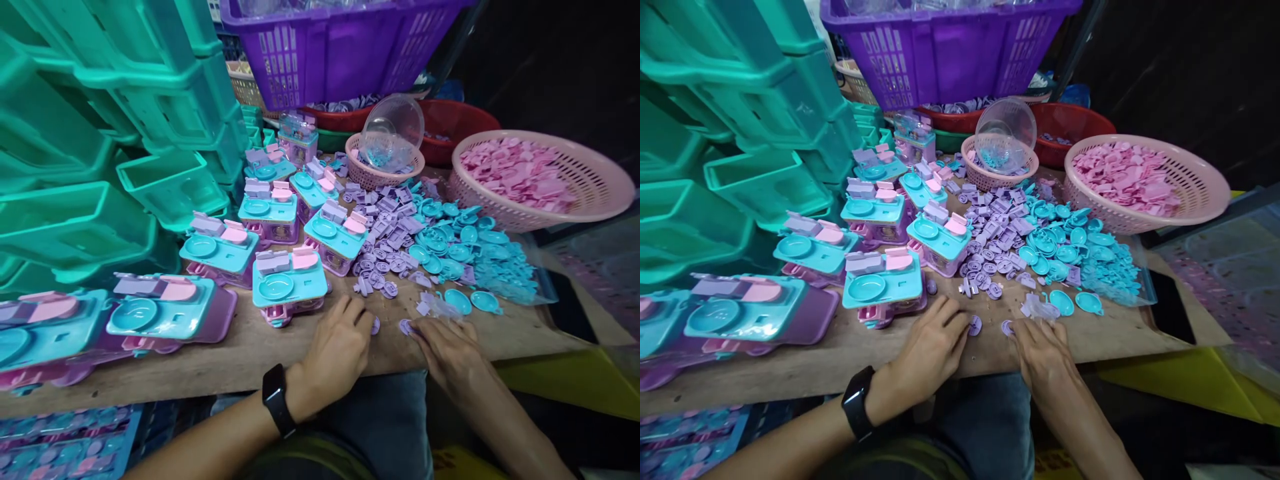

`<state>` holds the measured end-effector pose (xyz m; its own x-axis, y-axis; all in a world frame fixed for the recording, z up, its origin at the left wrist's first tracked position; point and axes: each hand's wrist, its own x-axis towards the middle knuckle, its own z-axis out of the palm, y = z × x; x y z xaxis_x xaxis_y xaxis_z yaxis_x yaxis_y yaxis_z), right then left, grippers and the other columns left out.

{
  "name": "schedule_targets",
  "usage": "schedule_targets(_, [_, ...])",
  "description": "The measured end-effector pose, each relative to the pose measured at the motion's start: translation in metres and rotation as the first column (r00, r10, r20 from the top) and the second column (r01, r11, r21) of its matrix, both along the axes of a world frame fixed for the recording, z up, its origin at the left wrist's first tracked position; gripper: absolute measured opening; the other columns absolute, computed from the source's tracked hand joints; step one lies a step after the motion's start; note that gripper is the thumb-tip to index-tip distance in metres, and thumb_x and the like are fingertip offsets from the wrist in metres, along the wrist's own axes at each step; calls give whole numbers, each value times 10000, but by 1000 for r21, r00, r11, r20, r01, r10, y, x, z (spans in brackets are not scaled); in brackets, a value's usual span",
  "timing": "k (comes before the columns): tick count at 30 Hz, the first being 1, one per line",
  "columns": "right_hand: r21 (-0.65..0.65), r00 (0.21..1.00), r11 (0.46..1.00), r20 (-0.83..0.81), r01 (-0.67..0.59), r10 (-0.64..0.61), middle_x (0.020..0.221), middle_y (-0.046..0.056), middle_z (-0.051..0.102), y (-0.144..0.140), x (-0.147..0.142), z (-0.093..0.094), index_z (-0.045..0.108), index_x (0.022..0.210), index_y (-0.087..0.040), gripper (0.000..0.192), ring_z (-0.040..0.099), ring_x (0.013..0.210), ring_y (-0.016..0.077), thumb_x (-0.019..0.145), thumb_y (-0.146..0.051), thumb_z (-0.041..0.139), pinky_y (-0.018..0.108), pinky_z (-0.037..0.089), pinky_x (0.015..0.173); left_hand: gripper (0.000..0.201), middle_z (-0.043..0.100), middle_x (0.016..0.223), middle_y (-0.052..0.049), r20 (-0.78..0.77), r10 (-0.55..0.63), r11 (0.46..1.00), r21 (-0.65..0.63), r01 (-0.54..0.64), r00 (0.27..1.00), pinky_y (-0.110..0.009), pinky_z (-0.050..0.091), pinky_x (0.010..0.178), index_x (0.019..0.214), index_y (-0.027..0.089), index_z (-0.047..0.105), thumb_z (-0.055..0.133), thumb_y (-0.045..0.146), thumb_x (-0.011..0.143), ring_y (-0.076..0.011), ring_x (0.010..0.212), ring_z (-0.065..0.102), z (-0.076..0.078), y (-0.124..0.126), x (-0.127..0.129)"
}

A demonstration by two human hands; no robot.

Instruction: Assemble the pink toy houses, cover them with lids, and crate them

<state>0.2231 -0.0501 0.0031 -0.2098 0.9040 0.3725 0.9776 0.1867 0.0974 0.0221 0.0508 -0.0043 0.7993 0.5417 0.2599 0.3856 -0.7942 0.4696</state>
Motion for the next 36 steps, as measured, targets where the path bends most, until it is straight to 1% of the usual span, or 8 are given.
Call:
schedule_targets(4, [26,997,998,-51,58,-57,890,61,768,-7,12,-2,609,1067,-170,300,701,765,207,1102,-260,325,357,399,779,501,507,1361,-178,-92,38,999,-7,-39,995,-452,551,984,1374,56,472,459,-9,878,-321,1194,492,9,19,12])
schedule_targets(10, [151,962,953,40,262,-270,1028,161,762,-10,39,1,678,1045,-139,430,716,870,309,1092,-353,309,435,419,759,376,563,1234,-157,-244,15,999,-24,-21,970,-465,571,952,1126,90,591,406,-56,833,-316,1140,550,14,26,16])
schedule_targets(13, [180,955,939,-72,295,-286,1080,153,746,8,26,1,710,1042,-156,408,704,956,329,1074,-369,364,452,448,771,395,561,1232,-150,-259,42,998,-40,-54,965,-450,600,891,1144,121,578,410,-51,829,-308,1131,575,15,18,8])
schedule_targets(18, [42,912,978,-371,204,-174,1120,104,735,47,-15,-2,716,1113,-191,316,683,1040,286,1047,-325,437,444,504,868,378,595,1168,-117,-227,83,993,-65,-100,970,-431,601,922,1124,149,581,423,-55,848,-268,1048,624,8,11,-3])
schedule_targets(26, [-103,885,987,-437,126,-159,1020,62,736,52,-52,-8,705,1063,-238,285,684,973,258,1037,-229,421,435,492,881,390,641,1213,-115,-22,94,993,-74,-95,995,-437,590,1011,1207,156,560,397,-34,909,-246,1119,656,-11,8,-5])
schedule_targets(29, [-87,845,983,-501,164,-186,1009,61,758,47,-35,-3,708,986,-235,266,708,955,256,1024,-294,452,405,521,849,418,627,1272,-129,25,84,995,-47,-82,996,-449,594,1018,1281,163,526,406,-8,919,-268,1185,648,-13,2,-9])
schedule_targets(32, [-16,768,945,-579,327,-275,949,52,780,46,-2,14,733,945,-243,271,727,844,243,966,-436,543,341,556,738,518,517,1463,-197,58,97,993,54,-100,994,-502,552,1083,1386,135,457,405,-21,894,-336,1378,527,-19,-2,-12])
schedule_targets(36, [-84,677,903,-634,422,-375,765,22,764,57,45,37,759,871,-255,354,664,577,211,877,-568,593,298,509,528,665,343,1595,-283,98,171,945,266,-191,980,-504,588,1024,1519,84,320,437,-27,873,-427,1469,397,-47,2,-2])
